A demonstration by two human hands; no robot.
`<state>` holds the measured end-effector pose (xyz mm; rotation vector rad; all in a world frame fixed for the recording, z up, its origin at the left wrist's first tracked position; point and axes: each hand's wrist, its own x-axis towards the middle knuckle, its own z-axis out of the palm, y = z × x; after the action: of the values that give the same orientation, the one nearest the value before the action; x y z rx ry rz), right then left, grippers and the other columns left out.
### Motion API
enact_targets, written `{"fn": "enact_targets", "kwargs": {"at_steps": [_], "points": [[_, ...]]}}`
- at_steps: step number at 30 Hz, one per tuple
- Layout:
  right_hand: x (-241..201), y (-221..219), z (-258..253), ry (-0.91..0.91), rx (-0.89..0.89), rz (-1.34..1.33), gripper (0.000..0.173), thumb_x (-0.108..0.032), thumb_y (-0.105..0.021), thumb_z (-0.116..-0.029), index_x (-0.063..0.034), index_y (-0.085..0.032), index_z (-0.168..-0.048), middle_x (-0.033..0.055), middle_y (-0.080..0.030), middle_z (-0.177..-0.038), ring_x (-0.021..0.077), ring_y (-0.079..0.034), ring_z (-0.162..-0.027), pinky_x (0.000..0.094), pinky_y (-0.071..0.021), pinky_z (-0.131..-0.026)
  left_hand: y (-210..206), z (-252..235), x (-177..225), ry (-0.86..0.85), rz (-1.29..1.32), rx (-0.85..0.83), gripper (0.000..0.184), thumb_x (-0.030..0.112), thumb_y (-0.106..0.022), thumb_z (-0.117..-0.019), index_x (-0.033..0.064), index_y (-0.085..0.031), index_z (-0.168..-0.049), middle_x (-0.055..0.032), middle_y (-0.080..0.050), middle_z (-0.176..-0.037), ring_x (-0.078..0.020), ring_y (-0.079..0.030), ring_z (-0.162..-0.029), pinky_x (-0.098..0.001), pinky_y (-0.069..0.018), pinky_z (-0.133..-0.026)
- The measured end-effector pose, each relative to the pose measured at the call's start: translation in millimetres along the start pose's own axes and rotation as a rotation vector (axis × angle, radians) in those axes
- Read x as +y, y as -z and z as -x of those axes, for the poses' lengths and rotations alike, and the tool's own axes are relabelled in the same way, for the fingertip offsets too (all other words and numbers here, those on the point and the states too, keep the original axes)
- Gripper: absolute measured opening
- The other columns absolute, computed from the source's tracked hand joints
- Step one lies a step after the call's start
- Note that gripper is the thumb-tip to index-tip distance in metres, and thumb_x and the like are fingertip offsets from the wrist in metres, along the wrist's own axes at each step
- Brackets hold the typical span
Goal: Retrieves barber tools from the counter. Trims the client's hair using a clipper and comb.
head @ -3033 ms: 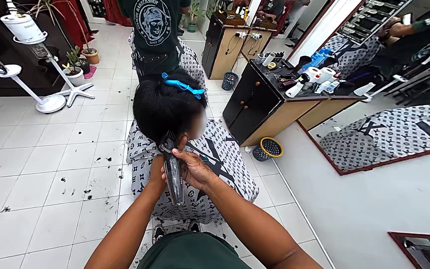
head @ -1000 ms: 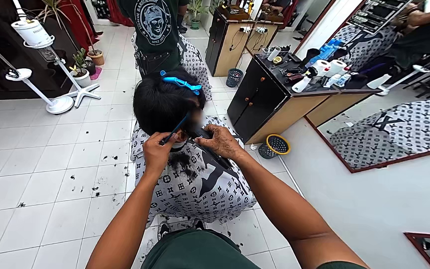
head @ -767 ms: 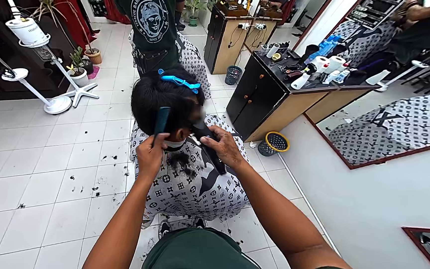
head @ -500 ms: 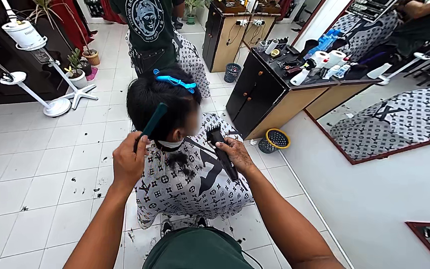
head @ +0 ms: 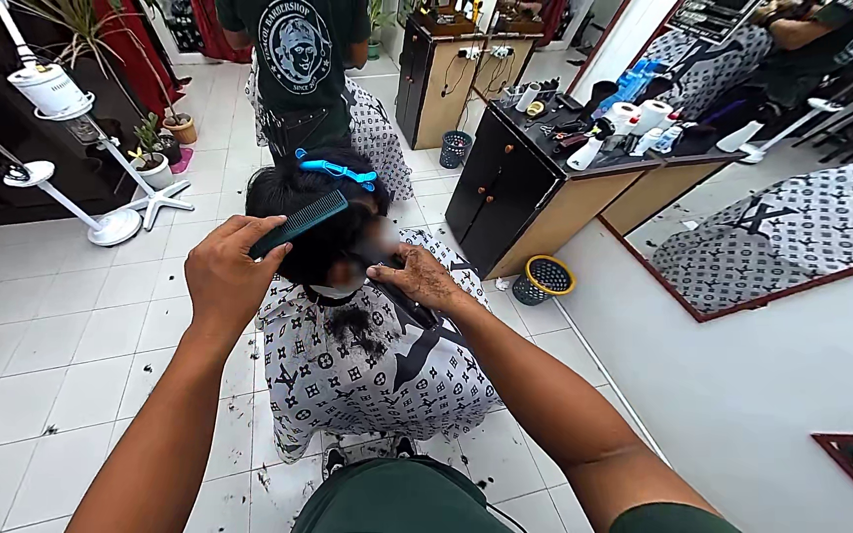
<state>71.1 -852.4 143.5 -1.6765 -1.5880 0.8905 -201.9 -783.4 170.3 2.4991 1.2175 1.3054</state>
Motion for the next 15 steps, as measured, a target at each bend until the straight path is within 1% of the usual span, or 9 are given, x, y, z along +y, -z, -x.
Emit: {"fn": "enact_targets", "kwargs": {"at_steps": [2, 5, 6, 8, 9, 11, 12, 13, 15], "points": [[0.9, 1.4, 0.8, 0.004, -0.011, 0.022, 0.032, -0.032, -0.074, -0.0955, -0.0038, -0.066, -0.108, 0.0085, -0.066, -0.081, 0.0157, -0.062, -0.068, 0.0350, -0.0528, -0.066, 2.3, -0.4, 3.4, -0.011, -0.025, -0.008, 0.027, 0.016, -0.078, -0.0897, 0.0117, -0.077, -0.117, -0.0157, -0.074, -0.113, -0.0338, -0.071, -0.100, -0.0578, -0.0529, -0.081], [4.4, 9.5, -0.6, -0.091, -0.066, 0.130, 0.035, -0.036, -0.075, -0.0948, -0.0021, -0.066, -0.096, 0.0077, -0.061, -0.074, 0.0165, -0.058, -0.065, 0.0373, -0.0485, -0.064, 7.0, -2.3, 8.6, -0.029, -0.067, -0.019, 0.026, 0.016, -0.079, -0.0888, 0.0130, -0.078, -0.115, -0.0144, -0.075, -0.112, -0.0338, -0.072, -0.099, -0.0580, -0.0529, -0.079], [2.8, 10.0, -0.9, -0.100, -0.064, 0.138, 0.035, -0.037, -0.075, -0.0945, -0.0022, -0.066, -0.094, 0.0076, -0.060, -0.073, 0.0166, -0.057, -0.065, 0.0376, -0.0480, -0.063, 6.7, -3.3, 9.3, -0.033, -0.079, -0.029, 0.026, 0.015, -0.079, -0.0887, 0.0130, -0.078, -0.115, -0.0142, -0.075, -0.111, -0.0342, -0.072, -0.098, -0.0585, -0.0525, -0.078], [-5.4, 6.3, 0.5, -0.035, -0.020, 0.080, 0.032, -0.034, -0.075, -0.0944, -0.0034, -0.067, -0.098, 0.0073, -0.063, -0.074, 0.0158, -0.059, -0.064, 0.0361, -0.0494, -0.062, 3.3, -5.0, 10.4, -0.045, -0.107, -0.055, 0.026, 0.014, -0.080, -0.0880, 0.0131, -0.078, -0.114, -0.0139, -0.075, -0.110, -0.0353, -0.072, -0.097, -0.0597, -0.0522, -0.075], [-9.6, 2.7, 2.2, 0.016, 0.005, 0.013, 0.030, -0.031, -0.075, -0.0950, -0.0038, -0.067, -0.102, 0.0080, -0.064, -0.077, 0.0155, -0.060, -0.065, 0.0345, -0.0503, -0.062, 1.1, -5.0, 11.5, -0.050, -0.120, -0.069, 0.026, 0.013, -0.080, -0.0877, 0.0133, -0.078, -0.114, -0.0137, -0.075, -0.110, -0.0356, -0.072, -0.096, -0.0597, -0.0521, -0.075], [-13.3, -2.0, 2.8, 0.093, 0.009, -0.085, 0.027, -0.027, -0.072, -0.0973, -0.0050, -0.066, -0.113, 0.0085, -0.068, -0.086, 0.0143, -0.064, -0.070, 0.0317, -0.0539, -0.066, -1.6, -5.9, 13.7, -0.065, -0.137, -0.083, 0.026, 0.012, -0.080, -0.0871, 0.0135, -0.078, -0.113, -0.0135, -0.075, -0.109, -0.0355, -0.072, -0.095, -0.0591, -0.0524, -0.074], [-12.1, -1.1, 2.2, 0.089, -0.004, -0.079, 0.028, -0.027, -0.071, -0.0976, -0.0051, -0.066, -0.114, 0.0086, -0.069, -0.088, 0.0145, -0.065, -0.072, 0.0325, -0.0548, -0.068, -1.6, -6.5, 14.6, -0.077, -0.143, -0.084, 0.026, 0.011, -0.080, -0.0871, 0.0134, -0.079, -0.113, -0.0136, -0.075, -0.108, -0.0353, -0.072, -0.094, -0.0585, -0.0527, -0.074], [-9.1, 2.0, 1.4, 0.050, -0.020, -0.033, 0.029, -0.030, -0.072, -0.0973, -0.0047, -0.066, -0.111, 0.0087, -0.068, -0.086, 0.0155, -0.065, -0.072, 0.0345, -0.0544, -0.068, -0.9, -7.3, 15.7, -0.089, -0.149, -0.081, 0.026, 0.011, -0.080, -0.0872, 0.0133, -0.079, -0.113, -0.0136, -0.075, -0.108, -0.0351, -0.072, -0.094, -0.0576, -0.0530, -0.073], [0.3, 9.7, -1.7, -0.066, -0.065, 0.075, 0.033, -0.036, -0.072, -0.0967, -0.0032, -0.066, -0.098, 0.0082, -0.062, -0.076, 0.0169, -0.059, -0.066, 0.0369, -0.0494, -0.063, 1.9, -9.2, 18.7, -0.114, -0.165, -0.068, 0.025, 0.011, -0.079, -0.0877, 0.0132, -0.078, -0.113, -0.0134, -0.075, -0.107, -0.0344, -0.072, -0.093, -0.0564, -0.0531, -0.072]]}}
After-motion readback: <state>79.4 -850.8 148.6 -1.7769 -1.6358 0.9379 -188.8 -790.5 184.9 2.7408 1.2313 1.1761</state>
